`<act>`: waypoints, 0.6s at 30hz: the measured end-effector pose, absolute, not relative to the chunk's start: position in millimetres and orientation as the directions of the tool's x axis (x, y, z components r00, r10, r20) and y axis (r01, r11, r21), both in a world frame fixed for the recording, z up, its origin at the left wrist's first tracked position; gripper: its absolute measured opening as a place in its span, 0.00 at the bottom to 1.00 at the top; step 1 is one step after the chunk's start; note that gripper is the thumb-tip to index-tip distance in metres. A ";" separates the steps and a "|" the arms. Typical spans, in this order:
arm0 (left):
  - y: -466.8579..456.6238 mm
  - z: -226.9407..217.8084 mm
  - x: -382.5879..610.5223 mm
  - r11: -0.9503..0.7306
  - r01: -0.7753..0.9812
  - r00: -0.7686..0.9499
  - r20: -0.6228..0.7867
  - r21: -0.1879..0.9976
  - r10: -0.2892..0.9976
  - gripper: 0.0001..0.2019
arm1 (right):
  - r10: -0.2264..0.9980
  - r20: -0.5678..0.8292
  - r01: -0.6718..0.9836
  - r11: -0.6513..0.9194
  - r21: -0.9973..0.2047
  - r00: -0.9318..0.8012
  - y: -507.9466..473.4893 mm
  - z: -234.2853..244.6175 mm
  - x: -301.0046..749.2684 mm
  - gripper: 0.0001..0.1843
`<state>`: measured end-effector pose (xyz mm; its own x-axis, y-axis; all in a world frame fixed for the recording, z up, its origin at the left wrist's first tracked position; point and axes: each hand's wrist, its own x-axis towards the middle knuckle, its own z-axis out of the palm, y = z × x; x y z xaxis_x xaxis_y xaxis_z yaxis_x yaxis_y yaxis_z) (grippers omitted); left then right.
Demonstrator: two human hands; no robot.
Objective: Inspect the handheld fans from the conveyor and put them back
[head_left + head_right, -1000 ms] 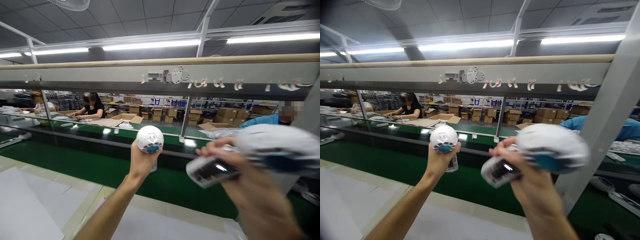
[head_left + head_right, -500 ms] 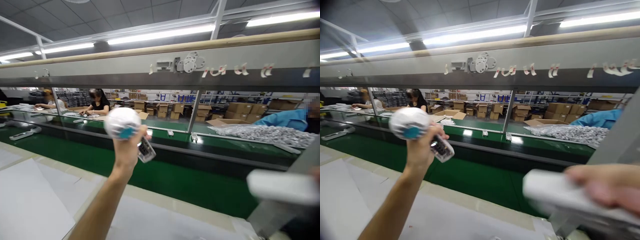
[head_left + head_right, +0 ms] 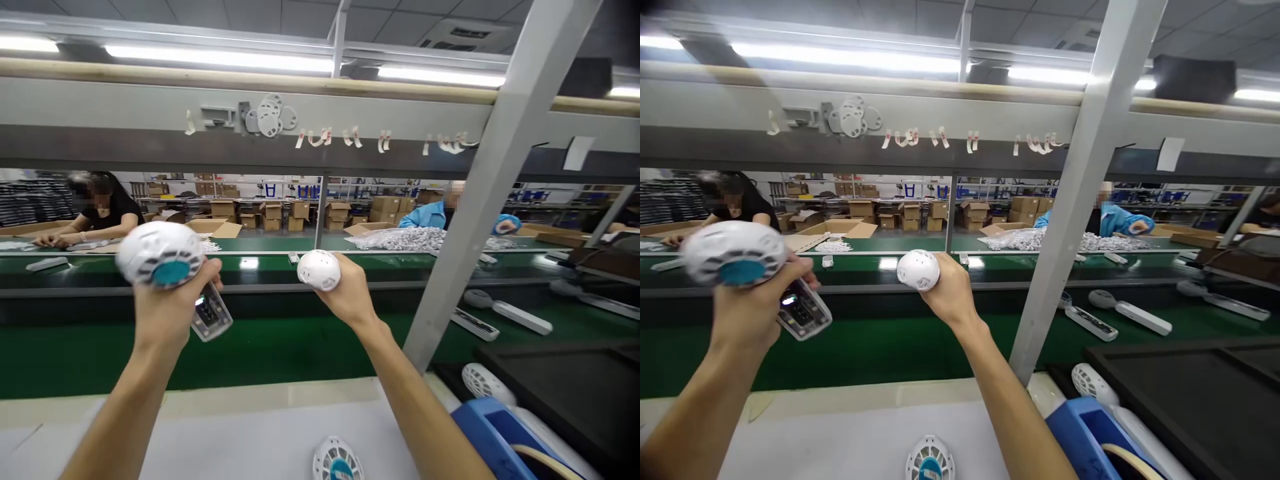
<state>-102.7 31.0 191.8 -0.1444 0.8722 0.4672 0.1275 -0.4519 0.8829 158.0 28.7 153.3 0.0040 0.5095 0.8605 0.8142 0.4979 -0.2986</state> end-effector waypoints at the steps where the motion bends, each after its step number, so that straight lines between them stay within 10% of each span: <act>1: 39.7 187.7 -102.1 -0.380 0.033 -0.078 0.381 0.924 0.921 0.19 | 0.589 0.805 0.804 0.445 -0.394 0.069 29.8 152.1 157.6 0.15; 7: 82.1 143.9 -85.5 -0.120 0.228 0.379 0.026 0.966 0.925 0.25 | 0.937 0.282 0.830 -0.016 -0.558 0.208 50.5 133.2 161.1 0.18; 18: 106.8 92.5 -62.6 -0.175 0.324 0.465 0.005 0.930 0.886 0.26 | 0.983 -0.160 0.848 -0.164 -0.505 0.094 81.2 77.7 174.7 0.10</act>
